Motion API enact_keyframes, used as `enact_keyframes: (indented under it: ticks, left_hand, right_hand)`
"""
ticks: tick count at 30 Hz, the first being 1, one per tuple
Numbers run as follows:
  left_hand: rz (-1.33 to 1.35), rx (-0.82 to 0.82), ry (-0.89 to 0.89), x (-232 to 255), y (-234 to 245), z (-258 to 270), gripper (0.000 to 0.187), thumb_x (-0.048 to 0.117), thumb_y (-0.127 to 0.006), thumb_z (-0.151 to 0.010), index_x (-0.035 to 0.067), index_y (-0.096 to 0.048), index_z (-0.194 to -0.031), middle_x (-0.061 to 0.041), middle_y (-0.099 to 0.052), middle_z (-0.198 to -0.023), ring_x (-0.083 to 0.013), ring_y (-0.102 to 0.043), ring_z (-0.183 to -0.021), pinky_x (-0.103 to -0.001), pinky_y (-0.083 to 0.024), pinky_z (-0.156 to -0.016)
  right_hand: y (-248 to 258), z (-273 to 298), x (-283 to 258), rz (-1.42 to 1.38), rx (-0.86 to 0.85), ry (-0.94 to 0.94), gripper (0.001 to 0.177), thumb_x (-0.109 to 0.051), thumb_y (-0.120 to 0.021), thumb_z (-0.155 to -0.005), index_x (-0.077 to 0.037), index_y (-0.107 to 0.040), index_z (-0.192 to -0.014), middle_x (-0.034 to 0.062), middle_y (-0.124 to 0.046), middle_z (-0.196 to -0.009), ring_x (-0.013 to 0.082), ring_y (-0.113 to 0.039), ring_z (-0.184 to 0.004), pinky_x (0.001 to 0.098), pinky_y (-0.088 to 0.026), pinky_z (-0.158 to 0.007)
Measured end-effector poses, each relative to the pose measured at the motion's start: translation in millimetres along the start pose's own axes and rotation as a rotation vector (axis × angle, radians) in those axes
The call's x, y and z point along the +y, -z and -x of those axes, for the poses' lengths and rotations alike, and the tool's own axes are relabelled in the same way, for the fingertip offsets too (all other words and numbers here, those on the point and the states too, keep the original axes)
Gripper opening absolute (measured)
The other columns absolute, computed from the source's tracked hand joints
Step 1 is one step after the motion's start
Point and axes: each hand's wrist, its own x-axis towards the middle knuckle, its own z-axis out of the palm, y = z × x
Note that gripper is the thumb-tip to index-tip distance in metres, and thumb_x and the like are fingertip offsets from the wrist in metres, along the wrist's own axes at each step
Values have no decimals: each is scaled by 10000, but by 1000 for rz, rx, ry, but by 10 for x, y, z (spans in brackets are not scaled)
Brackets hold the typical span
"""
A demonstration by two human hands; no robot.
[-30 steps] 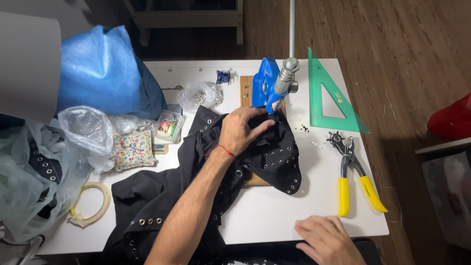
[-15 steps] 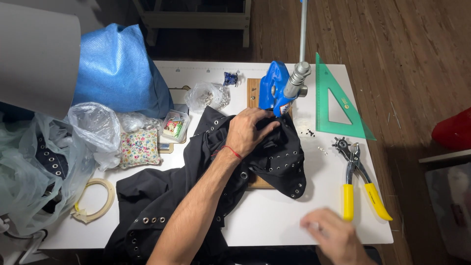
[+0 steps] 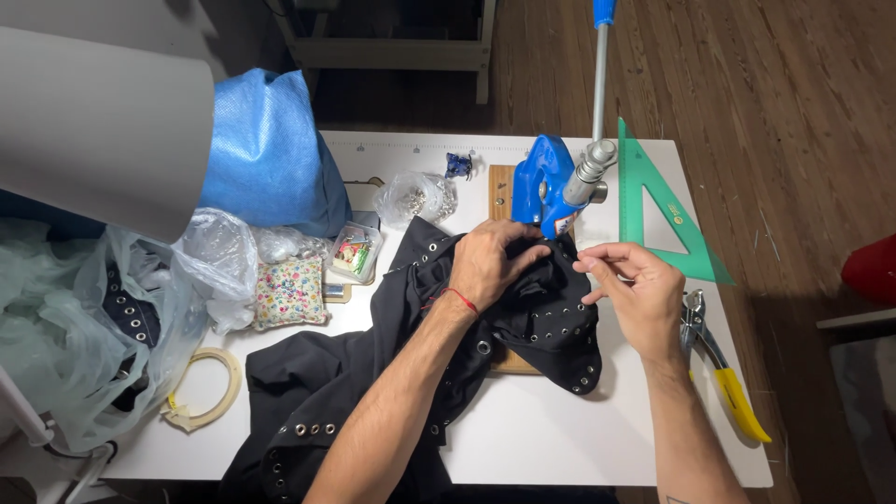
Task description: Attaching metal eyelets to a black garment using a manual hand press
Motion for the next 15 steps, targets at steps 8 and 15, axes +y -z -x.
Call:
enact_keyframes:
  ticks: [8, 15]
  left_hand:
    - [-25, -19, 1, 13, 45, 3, 274, 498, -855, -1047, 298, -839, -1232, 8, -851, -1081, -257, -834, -1134, -443, -705, -951]
    - [37, -19, -7, -57, -39, -11, 269, 485, -869, -1043, 286, -845, -1223, 4, -843, -1083, -272, -819, -1145, -453, -700, -954]
  right_hand:
    - [-16, -7, 162, -72, 39, -42, 103, -32, -780, -1140, 18, -834, -1211, 227, -879, -1085, 252, -838, -691, 395, -728, -608]
    - [652, 226, 426, 342, 12, -107, 113, -24, -826, -1087, -62, -892, -1170, 172, -866, -1135, 281, -838, -677, 397, -682, -636]
